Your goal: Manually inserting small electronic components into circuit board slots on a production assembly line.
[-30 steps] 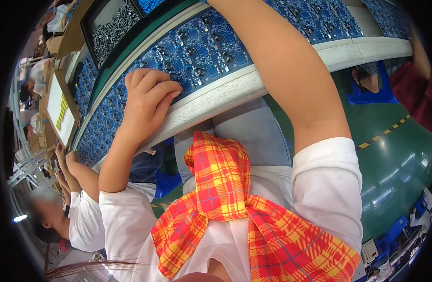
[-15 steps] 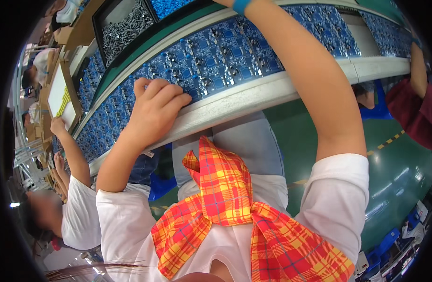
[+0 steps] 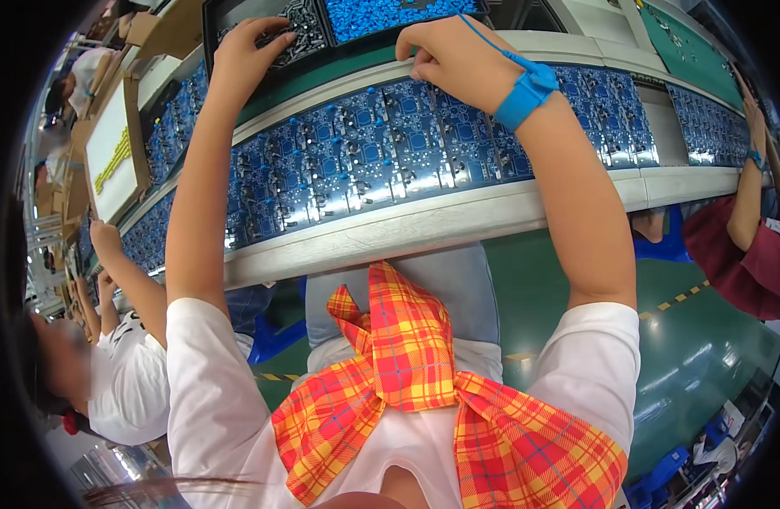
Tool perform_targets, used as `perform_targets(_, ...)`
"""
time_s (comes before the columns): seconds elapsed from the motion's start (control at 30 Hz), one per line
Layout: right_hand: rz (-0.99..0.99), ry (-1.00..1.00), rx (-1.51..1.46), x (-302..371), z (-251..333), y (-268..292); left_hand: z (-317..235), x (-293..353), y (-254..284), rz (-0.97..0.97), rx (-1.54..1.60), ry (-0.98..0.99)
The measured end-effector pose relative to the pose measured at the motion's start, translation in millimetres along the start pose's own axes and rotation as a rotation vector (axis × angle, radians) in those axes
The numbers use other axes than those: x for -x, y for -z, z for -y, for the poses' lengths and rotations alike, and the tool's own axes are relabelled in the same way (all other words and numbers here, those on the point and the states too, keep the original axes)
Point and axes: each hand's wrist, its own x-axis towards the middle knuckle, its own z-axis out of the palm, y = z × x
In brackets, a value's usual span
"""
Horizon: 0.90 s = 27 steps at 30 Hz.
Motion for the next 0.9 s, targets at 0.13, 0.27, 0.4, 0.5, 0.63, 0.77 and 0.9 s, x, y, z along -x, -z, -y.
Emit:
perform_targets(0.13,0.035,0.08,0.112,0,-7,-3,8,-4,-5,-0.007,-0.06,-0.022)
perform_targets(0.27,0.062,0.082,0.194,0,-5,-4,7,-1,-6,0.009,-0.164,-0.031)
perform_targets(0.4,0.055,0.04,0.153,-1,-3,-9,12,0,-7,0.003,-0.259,-0.038)
perform_targets(0.5,0.078,0.013,0.172,-2,-2,-10,14,-2,-6,-0.026,-0.242,-0.042)
perform_targets(0.63,0.097,0.019,0.202,-2,-3,-7,7,1,-1,0.025,-0.281,0.03)
perform_targets(0.77,0.09,0.03,0.218,-3,-7,-9,4,-2,6,0.091,-0.406,0.026)
perform_targets(0.9,0.086,0.021,0.232,-5,0,-9,11,-4,10,0.126,-0.431,0.025)
